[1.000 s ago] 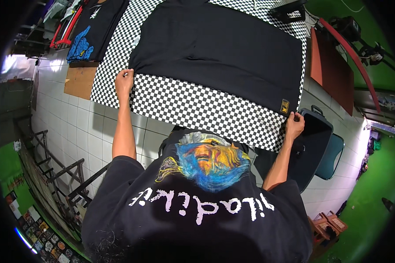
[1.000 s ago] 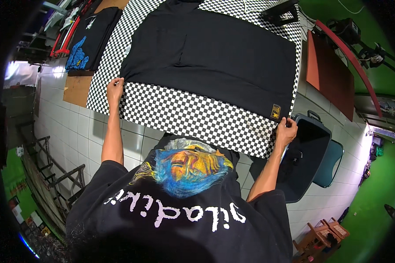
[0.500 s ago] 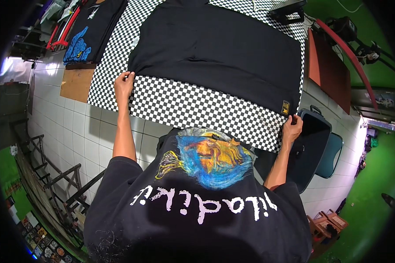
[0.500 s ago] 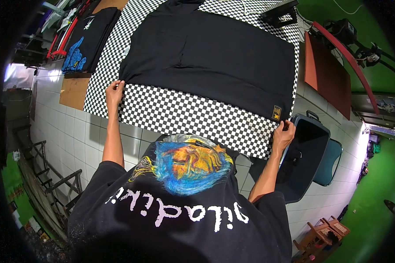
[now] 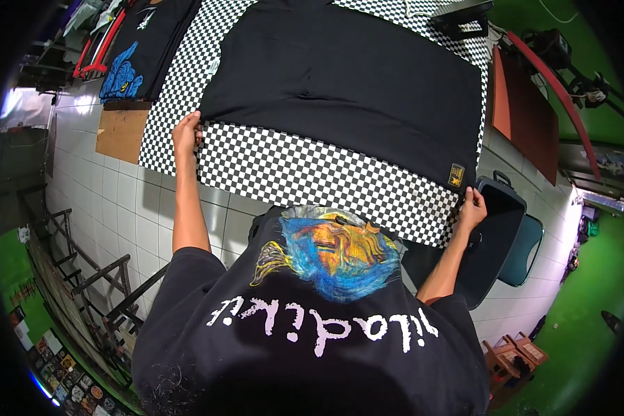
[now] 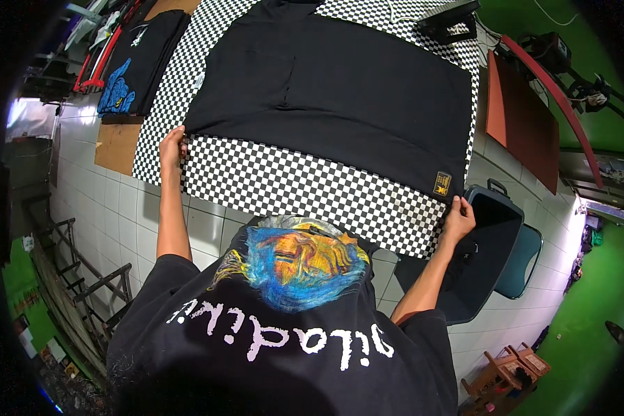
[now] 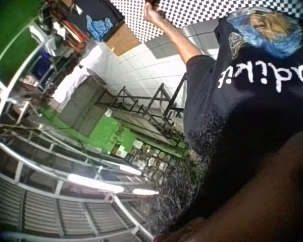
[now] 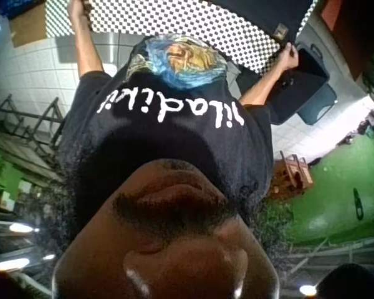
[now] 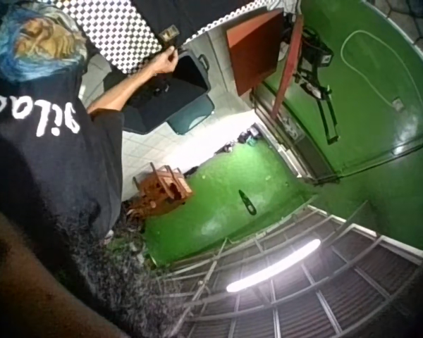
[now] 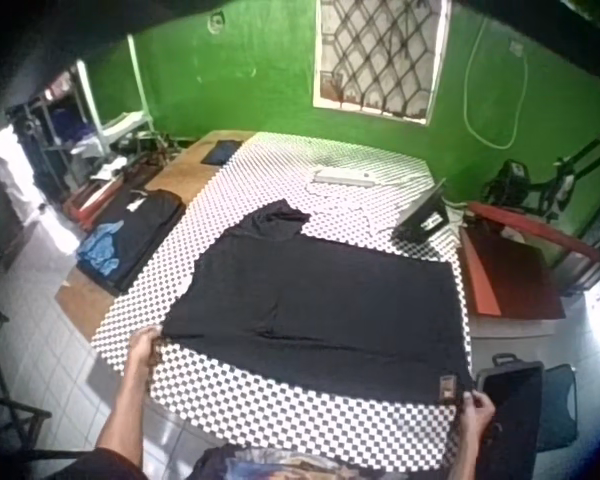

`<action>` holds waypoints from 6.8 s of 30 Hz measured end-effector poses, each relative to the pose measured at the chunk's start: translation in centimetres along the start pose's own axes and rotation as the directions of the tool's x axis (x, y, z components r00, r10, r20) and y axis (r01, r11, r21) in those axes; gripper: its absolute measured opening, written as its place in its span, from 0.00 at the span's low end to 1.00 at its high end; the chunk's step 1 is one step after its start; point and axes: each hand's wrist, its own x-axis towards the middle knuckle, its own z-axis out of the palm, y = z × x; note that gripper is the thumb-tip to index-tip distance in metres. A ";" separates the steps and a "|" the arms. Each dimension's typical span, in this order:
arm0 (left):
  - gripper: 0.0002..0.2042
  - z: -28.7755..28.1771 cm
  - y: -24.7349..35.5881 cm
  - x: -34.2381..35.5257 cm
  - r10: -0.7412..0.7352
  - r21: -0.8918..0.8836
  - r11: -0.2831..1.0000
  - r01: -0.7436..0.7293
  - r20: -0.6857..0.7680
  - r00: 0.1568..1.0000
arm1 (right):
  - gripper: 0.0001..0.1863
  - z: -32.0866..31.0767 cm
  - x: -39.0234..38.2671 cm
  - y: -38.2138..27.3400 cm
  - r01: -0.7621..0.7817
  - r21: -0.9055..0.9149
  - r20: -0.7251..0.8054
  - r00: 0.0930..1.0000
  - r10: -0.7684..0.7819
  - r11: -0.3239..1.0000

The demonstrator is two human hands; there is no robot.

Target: Ironing and folding printed t-shirts on a checkered table.

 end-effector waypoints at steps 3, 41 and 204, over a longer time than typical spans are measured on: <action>0.11 -1.6 0.1 0.8 -0.050 -0.140 0.989 0.057 0.056 0.997 | 0.12 -1.5 1.7 0.2 -0.328 0.229 0.202 0.937 0.284 0.917; 0.31 15.9 -2.0 -16.4 0.565 0.400 0.153 -0.904 0.715 0.412 | 0.31 10.1 -11.2 -13.3 0.872 -0.136 0.759 0.396 -0.516 0.469; 0.09 -6.6 -8.2 -6.2 0.734 0.607 0.539 -0.584 0.001 0.679 | 0.16 35.0 -22.0 -30.8 0.894 0.031 0.801 0.245 -0.547 0.447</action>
